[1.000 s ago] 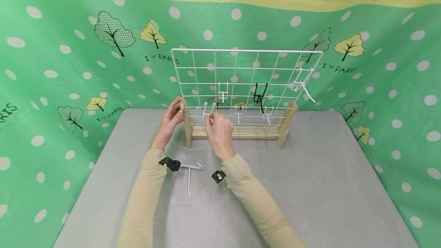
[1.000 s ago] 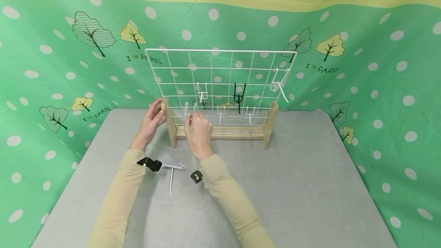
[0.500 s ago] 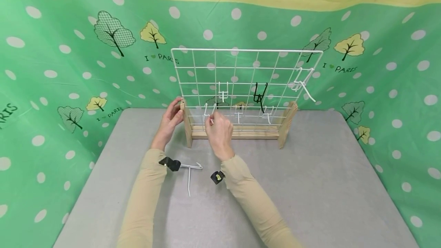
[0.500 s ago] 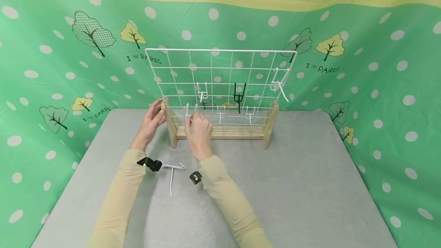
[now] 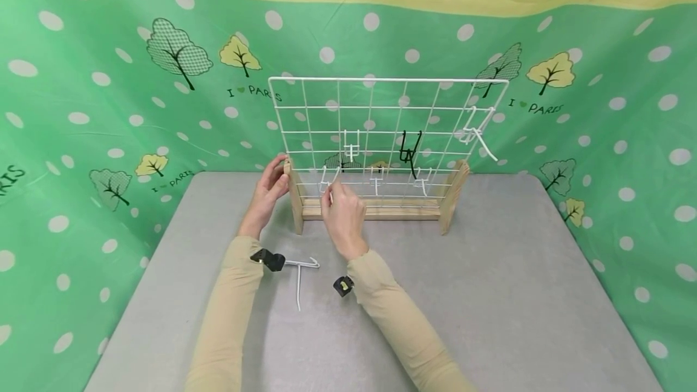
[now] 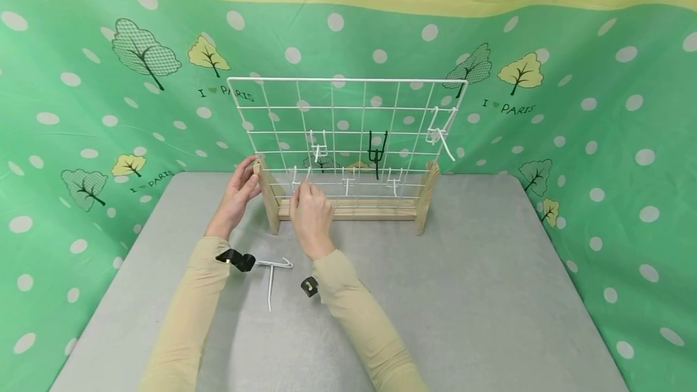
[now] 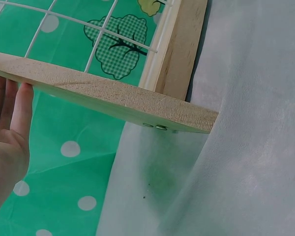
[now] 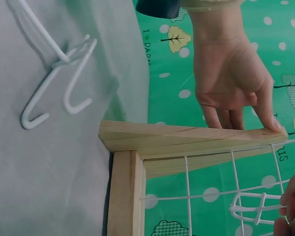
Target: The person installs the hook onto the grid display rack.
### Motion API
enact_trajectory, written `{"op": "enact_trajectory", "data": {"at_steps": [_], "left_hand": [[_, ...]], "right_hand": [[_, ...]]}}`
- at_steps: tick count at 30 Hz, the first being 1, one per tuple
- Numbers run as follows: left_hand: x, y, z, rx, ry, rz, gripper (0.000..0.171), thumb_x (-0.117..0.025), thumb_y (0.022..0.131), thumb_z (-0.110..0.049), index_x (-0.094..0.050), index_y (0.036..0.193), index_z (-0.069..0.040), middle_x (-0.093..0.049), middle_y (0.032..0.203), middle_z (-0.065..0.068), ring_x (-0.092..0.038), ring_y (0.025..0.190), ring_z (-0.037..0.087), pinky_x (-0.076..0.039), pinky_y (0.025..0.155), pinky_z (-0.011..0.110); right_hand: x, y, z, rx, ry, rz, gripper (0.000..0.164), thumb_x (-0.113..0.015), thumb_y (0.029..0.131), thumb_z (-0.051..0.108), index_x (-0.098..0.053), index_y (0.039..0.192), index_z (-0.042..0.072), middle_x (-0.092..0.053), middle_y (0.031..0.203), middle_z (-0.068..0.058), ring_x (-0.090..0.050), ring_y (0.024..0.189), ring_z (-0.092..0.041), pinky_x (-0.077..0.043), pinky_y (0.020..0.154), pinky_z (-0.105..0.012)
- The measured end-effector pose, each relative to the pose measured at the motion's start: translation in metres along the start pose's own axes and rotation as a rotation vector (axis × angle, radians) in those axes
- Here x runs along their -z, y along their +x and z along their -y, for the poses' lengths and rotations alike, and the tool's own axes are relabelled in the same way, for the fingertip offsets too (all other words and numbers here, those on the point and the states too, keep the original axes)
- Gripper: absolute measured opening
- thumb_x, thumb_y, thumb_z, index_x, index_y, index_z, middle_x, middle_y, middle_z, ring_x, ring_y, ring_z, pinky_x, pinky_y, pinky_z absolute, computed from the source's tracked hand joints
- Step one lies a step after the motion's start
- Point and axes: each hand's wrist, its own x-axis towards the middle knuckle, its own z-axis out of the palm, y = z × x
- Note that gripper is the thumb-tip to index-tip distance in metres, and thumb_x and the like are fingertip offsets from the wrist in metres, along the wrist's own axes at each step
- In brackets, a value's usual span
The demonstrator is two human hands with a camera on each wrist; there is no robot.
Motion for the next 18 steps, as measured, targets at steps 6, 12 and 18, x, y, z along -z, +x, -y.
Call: {"op": "enact_trajectory", "data": {"at_steps": [6,12,18], "left_hand": [[-0.006,-0.005,-0.016,-0.001,0.015,0.009,0.046,-0.044,0.103,-0.008,-0.033,0.148,-0.008,-0.039,0.141,0.025,-0.04,0.127,0.031,-0.034,0.105,0.058],[-0.006,-0.005,-0.016,0.005,0.014,0.008,0.046,-0.043,0.104,-0.009,-0.033,0.149,-0.009,-0.038,0.142,0.026,-0.04,0.127,0.03,-0.034,0.105,0.057],[-0.006,-0.005,-0.016,0.007,0.012,0.009,0.046,-0.043,0.103,-0.01,-0.033,0.149,-0.009,-0.038,0.143,0.026,-0.041,0.126,0.027,-0.034,0.105,0.058]], "right_hand": [[-0.002,-0.006,-0.002,0.01,0.02,0.013,0.002,-0.067,0.083,0.005,-0.068,0.083,0.004,-0.064,0.068,-0.004,-0.057,0.052,-0.018,-0.046,0.042,-0.028],[-0.004,-0.011,-0.005,0.008,0.039,0.011,0.009,-0.064,0.084,0.009,-0.07,0.091,0.006,-0.062,0.068,-0.002,-0.054,0.051,-0.016,-0.042,0.04,-0.027],[-0.004,-0.014,-0.008,0.002,0.082,0.011,0.016,-0.064,0.084,0.011,-0.071,0.097,0.006,-0.058,0.065,0.001,-0.05,0.05,-0.013,-0.038,0.041,-0.025]]}}
